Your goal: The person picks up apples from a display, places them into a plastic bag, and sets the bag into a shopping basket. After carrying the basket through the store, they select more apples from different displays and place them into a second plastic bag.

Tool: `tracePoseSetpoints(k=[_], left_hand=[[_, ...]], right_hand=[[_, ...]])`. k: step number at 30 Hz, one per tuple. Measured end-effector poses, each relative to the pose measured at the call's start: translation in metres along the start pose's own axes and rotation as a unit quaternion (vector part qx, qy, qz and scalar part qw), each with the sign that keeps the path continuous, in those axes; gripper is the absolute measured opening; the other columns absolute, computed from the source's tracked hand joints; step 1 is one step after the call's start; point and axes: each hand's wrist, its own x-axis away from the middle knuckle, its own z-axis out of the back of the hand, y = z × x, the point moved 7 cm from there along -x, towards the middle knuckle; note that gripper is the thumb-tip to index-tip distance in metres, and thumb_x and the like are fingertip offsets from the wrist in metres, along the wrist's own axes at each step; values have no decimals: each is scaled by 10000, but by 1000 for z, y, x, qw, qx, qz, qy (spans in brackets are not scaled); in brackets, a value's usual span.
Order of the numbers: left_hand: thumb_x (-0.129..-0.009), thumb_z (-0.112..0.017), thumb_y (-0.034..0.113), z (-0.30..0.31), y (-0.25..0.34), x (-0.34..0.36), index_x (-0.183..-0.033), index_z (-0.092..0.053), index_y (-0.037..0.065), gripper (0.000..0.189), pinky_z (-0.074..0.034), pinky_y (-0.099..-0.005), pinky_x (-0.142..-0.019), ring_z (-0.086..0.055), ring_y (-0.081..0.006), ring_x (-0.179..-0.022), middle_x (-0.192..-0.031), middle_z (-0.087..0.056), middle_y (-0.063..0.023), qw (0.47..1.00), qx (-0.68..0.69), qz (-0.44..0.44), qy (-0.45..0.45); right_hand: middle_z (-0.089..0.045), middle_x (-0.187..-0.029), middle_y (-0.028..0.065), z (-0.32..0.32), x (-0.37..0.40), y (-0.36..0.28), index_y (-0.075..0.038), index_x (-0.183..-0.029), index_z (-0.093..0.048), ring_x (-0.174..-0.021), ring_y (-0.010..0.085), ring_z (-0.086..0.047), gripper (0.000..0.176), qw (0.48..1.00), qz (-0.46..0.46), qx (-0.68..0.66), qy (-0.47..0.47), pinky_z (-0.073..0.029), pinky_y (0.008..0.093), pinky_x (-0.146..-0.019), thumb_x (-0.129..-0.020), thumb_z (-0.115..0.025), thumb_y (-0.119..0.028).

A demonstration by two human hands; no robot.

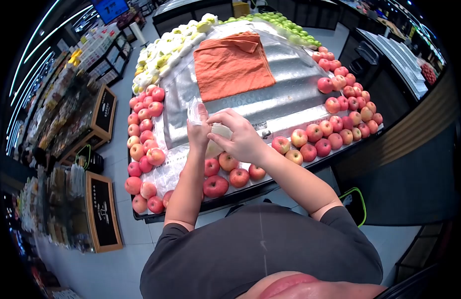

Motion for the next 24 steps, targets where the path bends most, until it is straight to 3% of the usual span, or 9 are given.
tracePoseSetpoints(k=[2,4,8,12,16,17,20,22,24], left_hand=[[-1075,-448,387,5,21,9,-705,-434,140,445,-305,-264,-490,-331,-71,-520,-613,-346,55,993,86,55,63],[-1074,-447,397,7,38,27,-695,-427,141,457,-299,-258,-494,-323,-71,-516,-610,-342,53,990,114,58,64],[-1065,-418,459,-13,85,64,-682,-401,127,507,-277,-245,-510,-288,-71,-512,-591,-316,53,987,154,26,39],[-1053,-429,473,-15,137,109,-698,-411,123,499,-277,-233,-512,-312,-54,-527,-590,-323,52,997,69,-12,16],[-1066,-432,444,17,164,167,-866,-540,85,425,-328,-230,-554,-382,-33,-670,-746,-430,73,1000,-3,28,7],[-1050,-486,434,29,174,182,-910,-597,41,431,-410,-272,-593,-501,-102,-662,-742,-539,11,992,-86,42,83],[-984,-567,331,56,193,212,-927,-640,-8,352,-494,-392,-696,-653,-319,-757,-816,-662,-166,953,-296,-57,24],[-861,-628,251,84,198,242,-919,-646,-14,272,-518,-453,-720,-660,-407,-804,-840,-670,-218,910,-386,-148,32],[-735,-655,199,129,190,270,-919,-653,-2,272,-528,-465,-689,-655,-412,-759,-823,-668,-205,919,-377,-101,58]], right_hand=[[-591,-1177,172,18,7,-5,-39,-1199,-603,-1084,331,-600,444,1000,26,-1,-13,-484,401,-949,-807,-779,-151],[-498,-1343,213,25,16,15,-36,-1361,-483,-1224,381,-521,751,997,-14,58,-38,-430,425,-1046,-736,-848,-234],[-433,-1452,205,-17,41,37,-29,-1435,-414,-1302,378,-468,1013,991,-9,45,-127,-369,461,-1113,-629,-897,-406],[-558,-1305,190,-47,43,-12,-19,-1334,-500,-1213,373,-539,833,987,16,-62,-145,-433,465,-1018,-665,-870,-352],[-640,-1115,164,-97,55,-57,-34,-1160,-581,-1070,356,-617,573,936,30,-187,-298,-491,441,-902,-696,-812,-276],[-652,-1073,155,-112,58,-67,-45,-1112,-595,-1028,351,-634,510,919,21,-224,-323,-504,433,-874,-698,-798,-263],[-660,-1081,143,-181,75,-95,-59,-1063,-626,-977,341,-638,348,857,60,-322,-398,-515,421,-834,-762,-737,-194],[-638,-727,118,-242,112,-136,-98,-646,-604,-733,329,-620,60,808,429,-120,-386,-485,435,-628,-637,-654,-131],[-675,-776,126,-252,108,-196,-107,-674,-653,-776,328,-656,77,747,475,-132,-446,-514,434,-684,-643,-664,-177]])
